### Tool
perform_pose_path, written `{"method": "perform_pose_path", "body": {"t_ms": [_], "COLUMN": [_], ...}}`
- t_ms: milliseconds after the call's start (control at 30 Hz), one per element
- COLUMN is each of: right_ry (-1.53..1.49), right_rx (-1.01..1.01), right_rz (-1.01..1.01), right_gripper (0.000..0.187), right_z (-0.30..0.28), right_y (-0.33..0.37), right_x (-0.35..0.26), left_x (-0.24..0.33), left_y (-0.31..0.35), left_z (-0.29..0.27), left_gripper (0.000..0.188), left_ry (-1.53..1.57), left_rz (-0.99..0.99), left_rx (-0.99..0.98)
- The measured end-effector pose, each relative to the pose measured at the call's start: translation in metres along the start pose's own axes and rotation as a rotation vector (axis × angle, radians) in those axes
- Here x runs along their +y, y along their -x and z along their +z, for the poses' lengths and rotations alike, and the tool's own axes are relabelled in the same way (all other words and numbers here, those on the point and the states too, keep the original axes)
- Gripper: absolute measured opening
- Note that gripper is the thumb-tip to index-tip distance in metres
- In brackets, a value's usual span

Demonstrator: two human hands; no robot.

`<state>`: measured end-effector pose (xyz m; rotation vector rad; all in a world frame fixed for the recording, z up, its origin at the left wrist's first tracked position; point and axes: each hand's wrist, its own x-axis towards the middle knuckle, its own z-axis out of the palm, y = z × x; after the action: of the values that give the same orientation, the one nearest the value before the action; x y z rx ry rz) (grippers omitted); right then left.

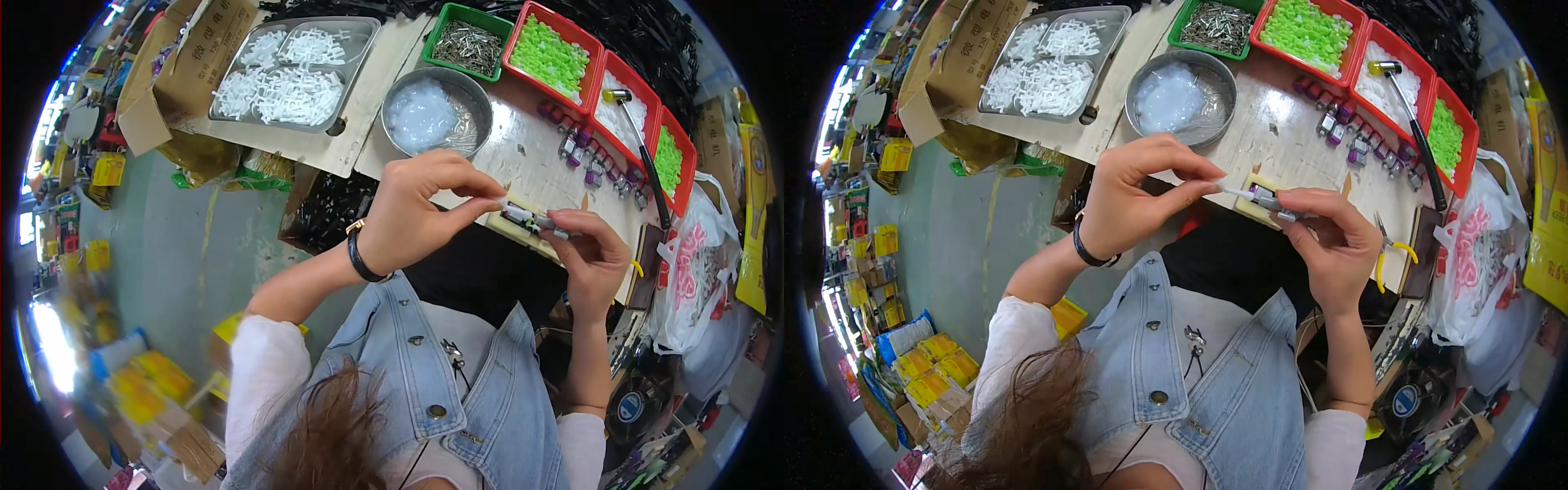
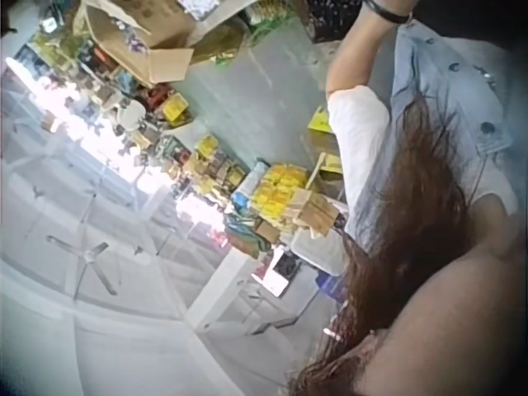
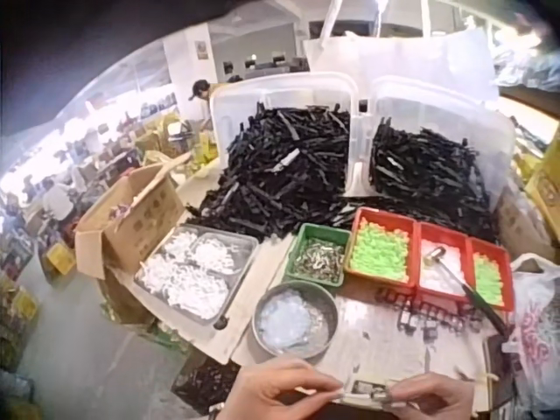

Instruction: Assemble small electronic or mechanical components at a factory workbench using hand tools.

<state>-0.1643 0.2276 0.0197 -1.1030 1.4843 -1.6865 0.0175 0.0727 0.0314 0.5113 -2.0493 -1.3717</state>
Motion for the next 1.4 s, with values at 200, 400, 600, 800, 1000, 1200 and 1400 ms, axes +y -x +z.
{"method": "perform_pose_path", "body": {"t_ms": [200,400,600,800,1000,1200,1400], "right_ry": [0.13,0.453,0.346,0.196,0.158,0.613,0.526], "right_rx": [-0.023,-0.127,-0.018,0.126,0.095,-0.034,0.134], "right_rz": [-0.091,-0.308,-0.178,0.094,0.178,-0.01,-0.01], "right_gripper": [0.027,0.026,0.032,0.028,0.028,0.029,0.03], "right_z": [-0.007,-0.038,-0.061,-0.077,-0.078,-0.075,-0.068], "right_y": [0.002,0.002,0.023,0.041,0.041,0.034,0.051], "right_x": [0.001,0.008,0.028,0.057,0.056,0.049,0.072], "left_x": [-0.003,-0.007,-0.027,-0.044,-0.049,-0.054,-0.064], "left_y": [-0.005,-0.015,-0.01,-0.004,-0.012,-0.012,-0.005], "left_z": [0.011,0.043,0.084,0.101,0.106,0.109,0.109], "left_gripper": [0.014,0.015,0.027,0.031,0.029,0.029,0.03], "left_ry": [0.005,0.035,-0.184,-0.364,-0.41,-0.405,-0.536], "left_rz": [-0.011,-0.04,0.308,0.234,0.191,0.317,0.546], "left_rx": [-0.074,-0.137,-0.025,-0.067,-0.135,-0.15,-0.188]}}
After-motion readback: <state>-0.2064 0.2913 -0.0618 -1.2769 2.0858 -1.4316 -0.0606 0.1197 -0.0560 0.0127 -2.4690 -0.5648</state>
